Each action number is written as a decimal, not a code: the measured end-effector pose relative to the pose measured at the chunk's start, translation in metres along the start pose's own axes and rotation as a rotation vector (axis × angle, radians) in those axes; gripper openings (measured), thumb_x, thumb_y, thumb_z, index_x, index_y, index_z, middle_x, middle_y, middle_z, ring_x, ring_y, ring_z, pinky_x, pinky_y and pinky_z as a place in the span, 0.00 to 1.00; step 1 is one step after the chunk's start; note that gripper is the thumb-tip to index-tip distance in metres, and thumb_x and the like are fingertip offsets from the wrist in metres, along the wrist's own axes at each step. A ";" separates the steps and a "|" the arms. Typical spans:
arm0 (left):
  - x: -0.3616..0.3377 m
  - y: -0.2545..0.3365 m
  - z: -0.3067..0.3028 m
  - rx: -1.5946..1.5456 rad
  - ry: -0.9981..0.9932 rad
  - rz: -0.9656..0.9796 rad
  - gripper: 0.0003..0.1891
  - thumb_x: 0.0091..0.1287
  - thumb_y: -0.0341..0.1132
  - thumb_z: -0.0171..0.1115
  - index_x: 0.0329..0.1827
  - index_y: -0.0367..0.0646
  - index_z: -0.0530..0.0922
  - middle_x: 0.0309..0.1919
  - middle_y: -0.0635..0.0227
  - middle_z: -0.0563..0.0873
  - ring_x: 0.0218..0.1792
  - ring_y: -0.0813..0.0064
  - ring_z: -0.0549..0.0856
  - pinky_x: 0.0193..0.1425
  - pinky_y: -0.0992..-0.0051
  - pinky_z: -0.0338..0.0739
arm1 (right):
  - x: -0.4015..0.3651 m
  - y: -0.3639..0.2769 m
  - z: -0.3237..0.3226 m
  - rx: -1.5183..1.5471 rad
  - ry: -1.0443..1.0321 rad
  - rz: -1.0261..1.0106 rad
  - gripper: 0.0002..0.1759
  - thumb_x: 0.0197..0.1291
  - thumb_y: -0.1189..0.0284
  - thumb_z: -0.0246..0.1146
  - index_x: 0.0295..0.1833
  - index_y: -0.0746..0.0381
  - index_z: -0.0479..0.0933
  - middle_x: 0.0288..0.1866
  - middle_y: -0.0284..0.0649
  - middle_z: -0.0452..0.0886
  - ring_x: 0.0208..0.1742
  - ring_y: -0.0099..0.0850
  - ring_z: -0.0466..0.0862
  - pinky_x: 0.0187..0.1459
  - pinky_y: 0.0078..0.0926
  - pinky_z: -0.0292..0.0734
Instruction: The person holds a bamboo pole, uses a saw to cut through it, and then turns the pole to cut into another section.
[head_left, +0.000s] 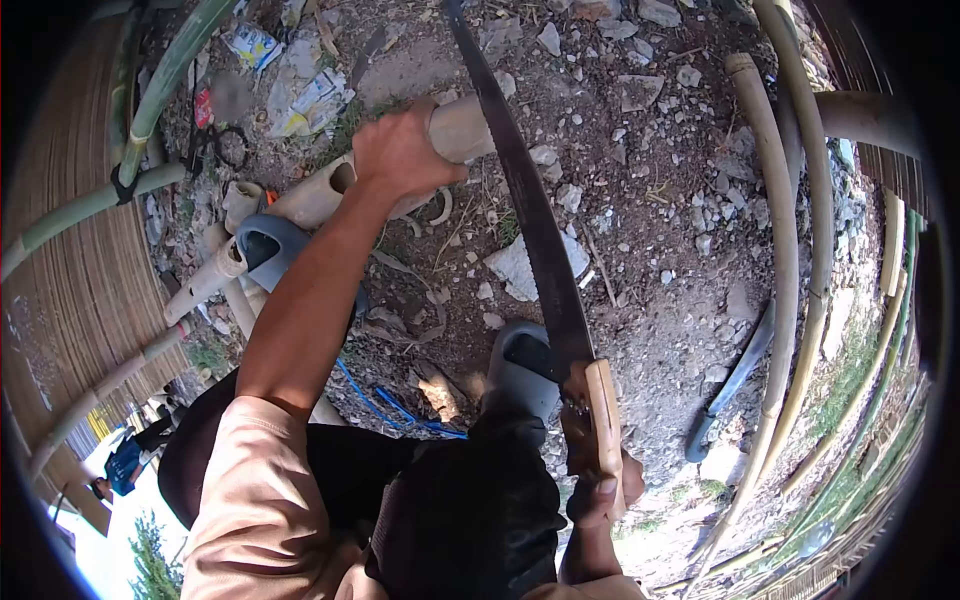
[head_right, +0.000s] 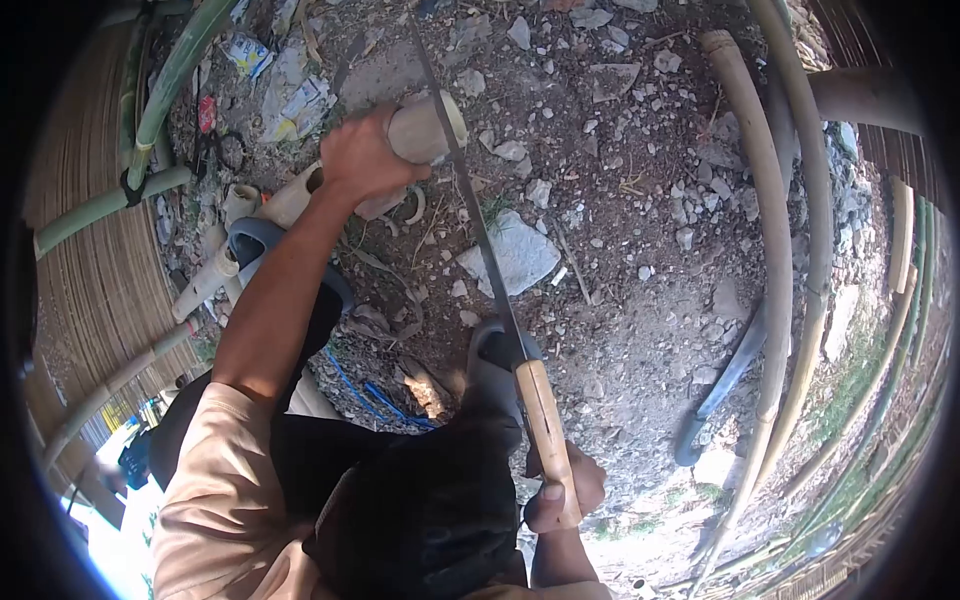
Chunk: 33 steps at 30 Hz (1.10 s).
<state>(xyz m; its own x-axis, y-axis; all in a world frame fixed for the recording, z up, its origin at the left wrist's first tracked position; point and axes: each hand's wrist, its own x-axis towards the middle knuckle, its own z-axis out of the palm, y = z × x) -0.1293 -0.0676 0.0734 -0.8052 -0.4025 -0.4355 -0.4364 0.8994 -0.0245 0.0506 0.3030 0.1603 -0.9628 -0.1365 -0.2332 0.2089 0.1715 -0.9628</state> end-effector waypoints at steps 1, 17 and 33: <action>0.000 0.001 0.000 0.005 0.007 -0.026 0.44 0.39 0.57 0.82 0.64 0.52 0.83 0.48 0.55 0.92 0.50 0.54 0.92 0.58 0.58 0.86 | 0.005 -0.002 0.005 -0.011 0.007 -0.015 0.38 0.76 0.45 0.50 0.35 0.72 0.80 0.20 0.42 0.79 0.20 0.24 0.78 0.24 0.22 0.70; 0.006 -0.010 0.001 0.006 0.047 0.018 0.43 0.39 0.58 0.80 0.63 0.53 0.84 0.49 0.57 0.93 0.52 0.55 0.91 0.59 0.58 0.85 | 0.114 -0.005 0.079 0.007 -0.044 -0.033 0.29 0.79 0.53 0.52 0.34 0.67 0.79 0.17 0.33 0.76 0.18 0.19 0.73 0.22 0.19 0.65; 0.006 -0.002 -0.007 -0.046 -0.001 -0.027 0.41 0.40 0.59 0.80 0.60 0.52 0.85 0.51 0.57 0.92 0.53 0.55 0.91 0.60 0.58 0.85 | 0.137 -0.014 0.085 0.059 -0.021 -0.040 0.17 0.74 0.67 0.62 0.31 0.64 0.78 0.17 0.32 0.75 0.17 0.20 0.72 0.21 0.24 0.64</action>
<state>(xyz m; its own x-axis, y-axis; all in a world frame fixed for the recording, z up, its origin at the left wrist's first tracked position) -0.1359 -0.0730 0.0775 -0.7922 -0.4266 -0.4364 -0.4762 0.8793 0.0049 -0.0693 0.1986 0.1298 -0.9669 -0.1625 -0.1968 0.1808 0.1080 -0.9776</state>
